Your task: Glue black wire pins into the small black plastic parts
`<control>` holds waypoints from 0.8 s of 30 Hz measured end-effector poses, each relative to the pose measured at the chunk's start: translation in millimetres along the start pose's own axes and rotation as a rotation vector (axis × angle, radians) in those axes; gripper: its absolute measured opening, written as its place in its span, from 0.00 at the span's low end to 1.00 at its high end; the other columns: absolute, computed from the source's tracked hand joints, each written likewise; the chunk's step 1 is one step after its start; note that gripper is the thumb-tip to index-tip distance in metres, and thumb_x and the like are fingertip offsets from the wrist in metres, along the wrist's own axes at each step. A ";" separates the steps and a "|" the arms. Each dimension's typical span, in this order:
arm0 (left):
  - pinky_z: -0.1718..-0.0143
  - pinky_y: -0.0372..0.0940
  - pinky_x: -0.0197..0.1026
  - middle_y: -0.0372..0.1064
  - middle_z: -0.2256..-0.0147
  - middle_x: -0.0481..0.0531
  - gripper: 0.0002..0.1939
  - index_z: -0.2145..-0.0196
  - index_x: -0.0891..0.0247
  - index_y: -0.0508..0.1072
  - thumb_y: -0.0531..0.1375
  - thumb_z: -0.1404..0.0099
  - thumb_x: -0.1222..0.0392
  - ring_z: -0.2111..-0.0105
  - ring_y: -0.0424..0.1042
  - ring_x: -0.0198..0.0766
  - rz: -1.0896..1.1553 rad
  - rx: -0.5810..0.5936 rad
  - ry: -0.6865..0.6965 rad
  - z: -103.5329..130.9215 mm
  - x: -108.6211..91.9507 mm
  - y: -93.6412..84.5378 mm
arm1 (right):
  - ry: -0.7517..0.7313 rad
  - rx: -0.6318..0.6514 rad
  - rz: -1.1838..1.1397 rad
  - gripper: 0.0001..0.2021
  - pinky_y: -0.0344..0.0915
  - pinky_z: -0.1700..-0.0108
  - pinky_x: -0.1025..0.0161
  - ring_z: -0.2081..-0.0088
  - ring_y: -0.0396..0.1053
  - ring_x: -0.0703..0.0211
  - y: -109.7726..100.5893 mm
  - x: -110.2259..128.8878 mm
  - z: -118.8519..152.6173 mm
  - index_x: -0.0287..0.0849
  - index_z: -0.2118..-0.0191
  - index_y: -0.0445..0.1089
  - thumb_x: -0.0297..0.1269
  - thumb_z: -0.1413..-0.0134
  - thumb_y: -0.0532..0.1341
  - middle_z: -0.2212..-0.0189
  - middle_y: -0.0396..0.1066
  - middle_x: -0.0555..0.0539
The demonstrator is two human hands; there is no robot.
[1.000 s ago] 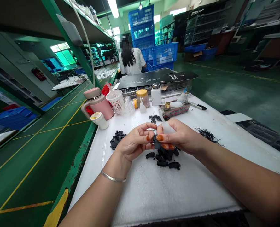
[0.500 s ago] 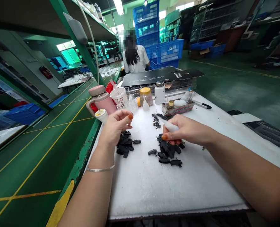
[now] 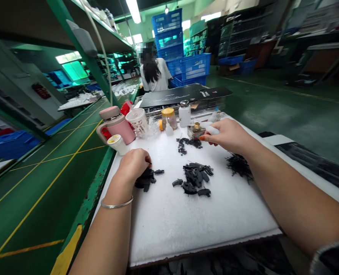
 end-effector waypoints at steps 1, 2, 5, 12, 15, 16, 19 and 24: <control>0.74 0.53 0.37 0.73 0.72 0.53 0.07 0.74 0.58 0.78 0.61 0.53 0.64 0.72 0.68 0.40 -0.034 0.015 -0.001 -1.1 0.3 0.9 | 0.020 -0.001 0.056 0.14 0.53 0.77 0.65 0.79 0.64 0.61 -4.0 -3.5 -0.8 0.39 0.77 0.70 0.46 0.53 0.62 0.81 0.69 0.49; 0.73 0.53 0.37 0.73 0.71 0.53 0.07 0.73 0.57 0.78 0.61 0.52 0.62 0.71 0.68 0.40 -0.059 0.024 -0.002 -1.9 0.7 0.9 | 0.033 0.021 0.098 0.13 0.54 0.76 0.65 0.77 0.65 0.61 -6.9 -7.3 -1.3 0.39 0.76 0.71 0.45 0.53 0.62 0.80 0.70 0.49; 0.73 0.54 0.37 0.74 0.68 0.51 0.09 0.70 0.56 0.77 0.60 0.50 0.57 0.69 0.68 0.41 -0.070 0.023 -0.002 -2.8 1.7 -3.1 | 0.067 0.149 0.175 0.08 0.55 0.74 0.66 0.71 0.68 0.59 -13.1 -22.0 0.2 0.42 0.73 0.74 0.41 0.55 0.64 0.75 0.72 0.49; 0.73 0.55 0.39 0.74 0.69 0.50 0.12 0.66 0.52 0.78 0.58 0.47 0.51 0.67 0.69 0.44 -0.021 -0.037 -0.062 0.6 7.5 -17.3 | 0.163 0.386 0.457 0.08 0.58 0.72 0.66 0.68 0.70 0.57 -13.1 -46.0 14.1 0.44 0.68 0.75 0.36 0.60 0.65 0.69 0.74 0.48; 0.73 0.55 0.39 0.74 0.70 0.50 0.12 0.67 0.54 0.78 0.59 0.47 0.52 0.67 0.68 0.45 -0.008 -0.044 -0.048 0.9 8.5 -18.0 | 0.220 0.368 0.551 0.15 0.59 0.72 0.63 0.68 0.70 0.51 -5.2 -45.8 12.3 0.38 0.67 0.75 0.38 0.66 0.68 0.69 0.73 0.41; 0.73 0.55 0.39 0.74 0.70 0.50 0.12 0.67 0.54 0.78 0.59 0.47 0.52 0.68 0.68 0.44 0.007 -0.054 -0.040 0.8 8.5 -18.2 | 0.235 0.365 0.577 0.16 0.59 0.72 0.62 0.68 0.70 0.49 -1.7 -45.3 11.2 0.37 0.67 0.75 0.38 0.67 0.69 0.69 0.73 0.39; 0.73 0.55 0.38 0.73 0.72 0.51 0.12 0.68 0.58 0.77 0.59 0.47 0.51 0.70 0.68 0.42 0.140 -0.088 -0.005 0.5 7.0 -18.2 | 0.241 0.372 0.605 0.17 0.59 0.72 0.62 0.67 0.70 0.48 7.7 -43.5 8.2 0.36 0.67 0.75 0.36 0.69 0.69 0.68 0.73 0.38; 0.75 0.58 0.34 0.70 0.72 0.51 0.17 0.67 0.64 0.74 0.64 0.50 0.48 0.74 0.64 0.35 0.651 -0.038 0.056 2.6 -3.2 -13.5 | 0.145 0.433 0.524 0.11 0.57 0.73 0.64 0.69 0.68 0.54 11.7 -46.1 7.0 0.40 0.69 0.74 0.34 0.66 0.65 0.73 0.72 0.45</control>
Point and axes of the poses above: each hand's wrist, its own z-axis away from the middle knuckle, its own y-axis out of the palm, x = y × z, the point moved 5 cm from there along -z, towards the middle knuckle
